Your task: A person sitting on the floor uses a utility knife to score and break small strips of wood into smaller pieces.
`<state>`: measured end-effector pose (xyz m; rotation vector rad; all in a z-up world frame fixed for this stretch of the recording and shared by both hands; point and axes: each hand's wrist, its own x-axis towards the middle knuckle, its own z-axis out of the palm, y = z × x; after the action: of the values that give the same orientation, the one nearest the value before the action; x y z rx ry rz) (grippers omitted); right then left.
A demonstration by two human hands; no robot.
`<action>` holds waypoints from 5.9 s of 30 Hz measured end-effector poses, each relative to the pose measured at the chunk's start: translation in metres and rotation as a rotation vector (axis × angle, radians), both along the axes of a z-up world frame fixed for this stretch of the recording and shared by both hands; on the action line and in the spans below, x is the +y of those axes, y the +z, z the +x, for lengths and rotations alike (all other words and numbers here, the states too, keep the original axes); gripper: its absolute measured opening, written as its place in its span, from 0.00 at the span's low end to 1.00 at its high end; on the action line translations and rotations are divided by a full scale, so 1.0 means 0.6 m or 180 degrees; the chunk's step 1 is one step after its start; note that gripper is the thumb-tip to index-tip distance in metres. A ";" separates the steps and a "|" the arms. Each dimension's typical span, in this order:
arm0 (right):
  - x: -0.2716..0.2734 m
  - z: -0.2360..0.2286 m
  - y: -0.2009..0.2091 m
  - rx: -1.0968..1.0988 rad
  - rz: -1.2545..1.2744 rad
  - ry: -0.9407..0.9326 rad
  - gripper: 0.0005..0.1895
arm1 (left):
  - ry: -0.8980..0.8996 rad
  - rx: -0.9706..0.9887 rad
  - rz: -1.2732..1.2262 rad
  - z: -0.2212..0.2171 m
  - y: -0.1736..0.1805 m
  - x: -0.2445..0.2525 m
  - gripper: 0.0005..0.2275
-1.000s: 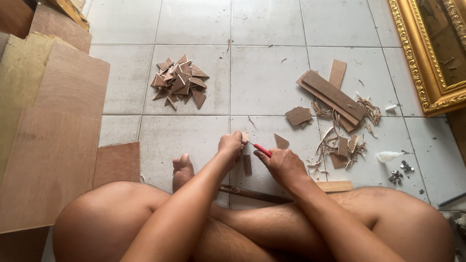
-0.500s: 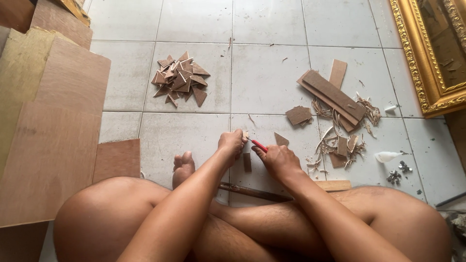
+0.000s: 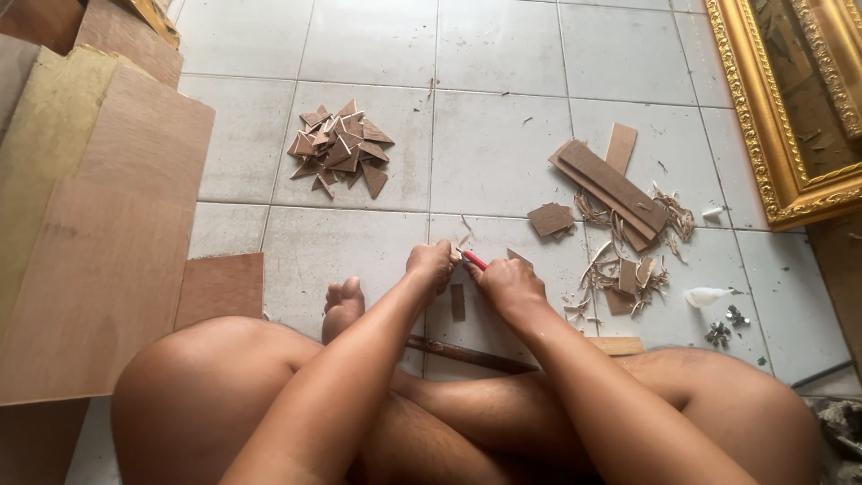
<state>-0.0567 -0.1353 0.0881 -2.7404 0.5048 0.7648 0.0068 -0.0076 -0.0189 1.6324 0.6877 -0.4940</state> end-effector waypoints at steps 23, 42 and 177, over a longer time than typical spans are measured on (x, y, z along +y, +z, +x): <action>-0.067 -0.075 0.101 -0.1198 0.3728 -0.2257 0.22 | -0.1627 -0.0555 -0.1459 -0.074 0.180 0.008 0.07; -0.114 0.006 0.030 -0.2708 0.3344 -0.3818 0.13 | -0.3355 -0.2082 0.2675 -0.075 0.199 -0.048 0.39; -0.064 -0.108 0.115 -0.0935 0.0780 0.0343 0.40 | -0.0335 0.0094 0.0163 -0.043 0.056 -0.025 0.15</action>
<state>-0.1216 -0.1738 0.1571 -2.6006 0.1888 0.4029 -0.0189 -0.0229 0.0147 1.7185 0.6431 -0.5818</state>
